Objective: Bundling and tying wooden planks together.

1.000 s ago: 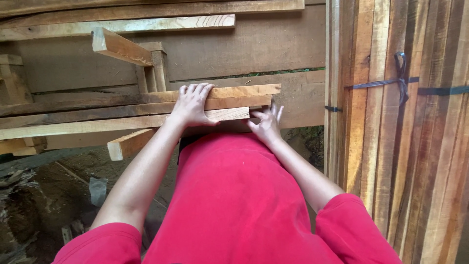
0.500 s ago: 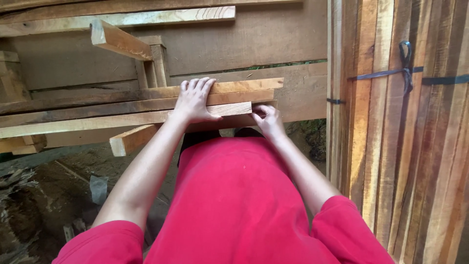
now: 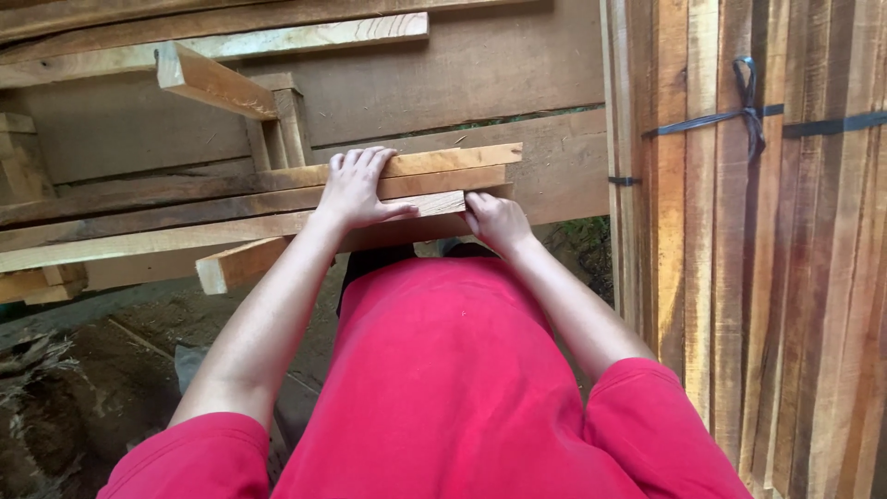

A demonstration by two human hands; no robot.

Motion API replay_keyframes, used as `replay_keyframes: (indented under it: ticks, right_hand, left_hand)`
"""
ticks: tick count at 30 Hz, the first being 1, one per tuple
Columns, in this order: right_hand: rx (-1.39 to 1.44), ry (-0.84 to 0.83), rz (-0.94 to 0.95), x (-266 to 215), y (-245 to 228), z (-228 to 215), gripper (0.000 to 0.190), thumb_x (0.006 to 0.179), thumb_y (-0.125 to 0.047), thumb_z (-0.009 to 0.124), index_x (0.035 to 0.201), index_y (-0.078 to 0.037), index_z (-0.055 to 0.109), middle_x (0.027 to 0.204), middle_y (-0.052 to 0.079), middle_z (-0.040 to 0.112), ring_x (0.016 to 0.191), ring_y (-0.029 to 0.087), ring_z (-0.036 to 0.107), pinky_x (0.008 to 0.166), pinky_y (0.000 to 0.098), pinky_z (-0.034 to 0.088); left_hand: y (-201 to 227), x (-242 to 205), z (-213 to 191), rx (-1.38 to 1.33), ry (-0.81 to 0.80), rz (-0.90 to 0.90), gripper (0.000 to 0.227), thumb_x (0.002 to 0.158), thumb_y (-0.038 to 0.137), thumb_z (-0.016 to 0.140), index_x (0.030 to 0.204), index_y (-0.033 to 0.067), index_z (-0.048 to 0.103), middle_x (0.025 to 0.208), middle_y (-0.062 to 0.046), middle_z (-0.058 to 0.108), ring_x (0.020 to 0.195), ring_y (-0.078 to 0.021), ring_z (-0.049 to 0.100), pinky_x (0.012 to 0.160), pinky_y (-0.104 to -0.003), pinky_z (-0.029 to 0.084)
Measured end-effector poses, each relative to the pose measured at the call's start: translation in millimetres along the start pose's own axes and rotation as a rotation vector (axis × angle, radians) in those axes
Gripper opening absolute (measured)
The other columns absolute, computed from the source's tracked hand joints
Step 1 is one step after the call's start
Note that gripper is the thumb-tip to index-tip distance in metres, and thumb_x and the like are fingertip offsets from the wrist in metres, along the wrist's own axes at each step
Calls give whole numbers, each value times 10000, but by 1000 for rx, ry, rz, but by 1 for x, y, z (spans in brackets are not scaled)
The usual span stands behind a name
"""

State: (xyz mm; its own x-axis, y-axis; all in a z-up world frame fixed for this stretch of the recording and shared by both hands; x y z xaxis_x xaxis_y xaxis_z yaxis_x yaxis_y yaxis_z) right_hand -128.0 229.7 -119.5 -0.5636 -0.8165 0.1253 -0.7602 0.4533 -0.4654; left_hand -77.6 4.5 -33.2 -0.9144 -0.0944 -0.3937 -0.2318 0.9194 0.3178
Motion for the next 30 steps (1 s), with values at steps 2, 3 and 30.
replay_keyframes:
  ticks: [2, 3, 30]
  right_hand:
    - [-32, -14, -49, 0, 3, 5, 168, 885, -327, 678, 958, -214, 578, 706, 34, 612, 591, 305, 698, 541, 429, 572]
    - [-67, -28, -99, 1, 5, 8, 183, 870, -338, 680, 956, -218, 573, 698, 23, 616, 581, 296, 700, 536, 428, 572]
    - [138, -150, 188, -42, 99, -22, 100, 973, -302, 689, 1000, -219, 640, 862, 52, 700, 812, 326, 723, 672, 457, 572]
  left_hand:
    - [-2, 0, 2, -5, 1, -9, 982, 727, 774, 730, 1483, 198, 483, 1445, -57, 556, 1344, -293, 509, 1083, -525, 359]
    - [-3, 2, 3, -11, 4, -16, 969, 730, 775, 728, 1475, 203, 489, 1444, -54, 559, 1345, -292, 511, 1084, -524, 360]
    - [-12, 0, 12, -1, 46, -10, 1003, 694, 828, 721, 1476, 240, 501, 1422, -5, 582, 1333, -253, 536, 1083, -507, 380]
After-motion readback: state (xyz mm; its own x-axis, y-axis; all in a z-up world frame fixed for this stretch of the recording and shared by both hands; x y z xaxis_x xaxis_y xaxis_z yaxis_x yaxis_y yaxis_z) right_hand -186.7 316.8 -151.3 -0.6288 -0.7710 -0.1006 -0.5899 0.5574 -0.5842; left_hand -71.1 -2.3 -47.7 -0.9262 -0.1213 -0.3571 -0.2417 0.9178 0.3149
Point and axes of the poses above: each hand's wrist, its own x-axis towards the middle knuckle, its own z-axis out of the palm, y = z × x, the point moved 8 cm from there along x, towards the middle knuckle
